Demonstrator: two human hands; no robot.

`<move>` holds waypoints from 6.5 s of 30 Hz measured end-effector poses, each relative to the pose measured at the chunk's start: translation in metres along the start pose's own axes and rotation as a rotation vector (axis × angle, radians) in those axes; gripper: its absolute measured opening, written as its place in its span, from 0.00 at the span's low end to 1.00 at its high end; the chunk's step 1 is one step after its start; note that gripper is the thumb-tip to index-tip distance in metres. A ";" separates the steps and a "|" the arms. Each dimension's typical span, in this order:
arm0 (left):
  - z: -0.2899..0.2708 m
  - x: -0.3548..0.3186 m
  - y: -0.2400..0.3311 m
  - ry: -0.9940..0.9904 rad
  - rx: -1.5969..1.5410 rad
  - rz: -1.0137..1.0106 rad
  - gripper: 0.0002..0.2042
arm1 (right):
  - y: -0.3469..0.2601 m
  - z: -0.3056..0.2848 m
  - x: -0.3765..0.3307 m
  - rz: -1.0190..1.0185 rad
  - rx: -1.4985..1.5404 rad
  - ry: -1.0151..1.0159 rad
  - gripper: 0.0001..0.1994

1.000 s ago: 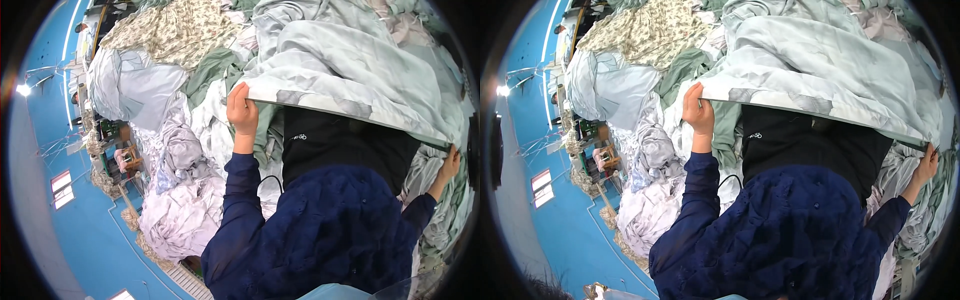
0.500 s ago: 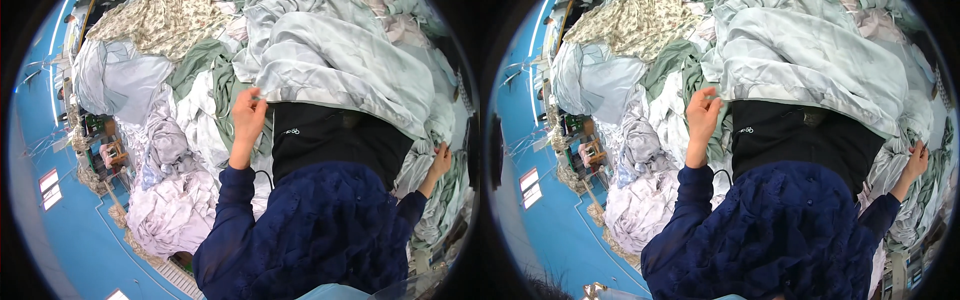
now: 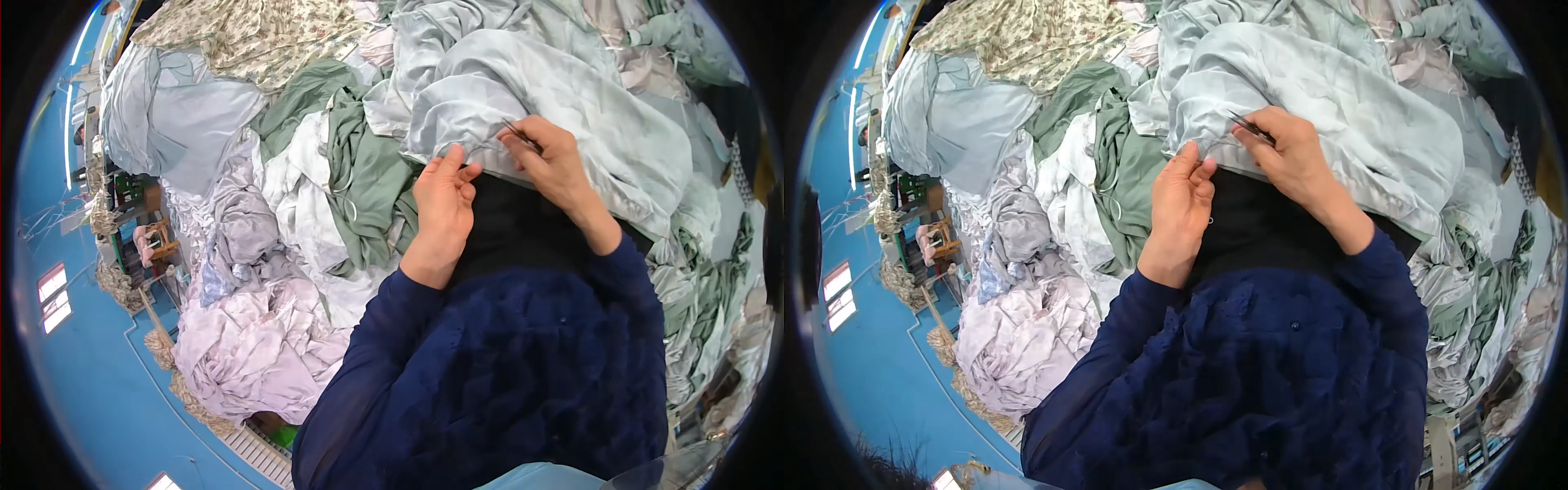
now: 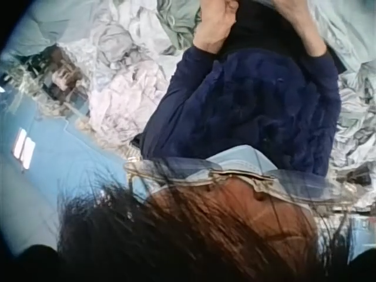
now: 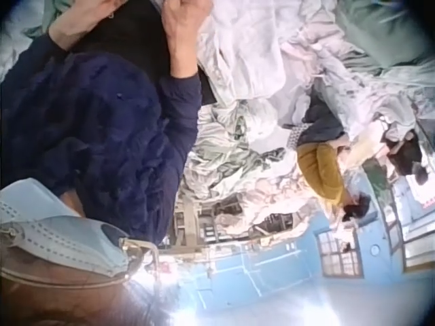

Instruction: Trimming loose threads from fabric pieces using snips in a factory setting.

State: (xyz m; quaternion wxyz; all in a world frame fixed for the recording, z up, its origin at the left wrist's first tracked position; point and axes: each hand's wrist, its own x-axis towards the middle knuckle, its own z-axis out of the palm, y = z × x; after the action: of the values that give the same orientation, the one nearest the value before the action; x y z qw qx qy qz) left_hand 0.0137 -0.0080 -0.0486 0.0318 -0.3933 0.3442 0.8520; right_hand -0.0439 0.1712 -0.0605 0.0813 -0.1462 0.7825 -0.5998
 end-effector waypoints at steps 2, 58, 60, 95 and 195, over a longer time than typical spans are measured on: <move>-0.010 0.014 0.004 0.010 -0.084 -0.104 0.08 | -0.004 0.009 0.008 0.084 0.126 0.016 0.07; -0.007 0.004 0.003 -0.296 0.072 -0.044 0.02 | -0.001 0.003 -0.016 -0.179 -0.073 -0.046 0.14; -0.005 0.003 0.003 -0.293 0.077 -0.048 0.03 | -0.002 0.004 -0.016 -0.168 -0.072 -0.008 0.14; 0.000 0.006 -0.004 -0.174 0.140 0.022 0.05 | 0.011 0.001 -0.012 -0.093 0.078 0.083 0.10; 0.017 -0.018 -0.004 -0.234 0.384 -0.264 0.10 | -0.007 0.005 -0.042 -0.459 -0.382 0.150 0.14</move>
State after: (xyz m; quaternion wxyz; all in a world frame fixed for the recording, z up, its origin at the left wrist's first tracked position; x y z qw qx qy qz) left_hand 0.0165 0.0093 -0.0302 0.2565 -0.3205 0.4393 0.7991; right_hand -0.0016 0.1789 -0.0574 -0.1433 -0.2869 0.8315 -0.4536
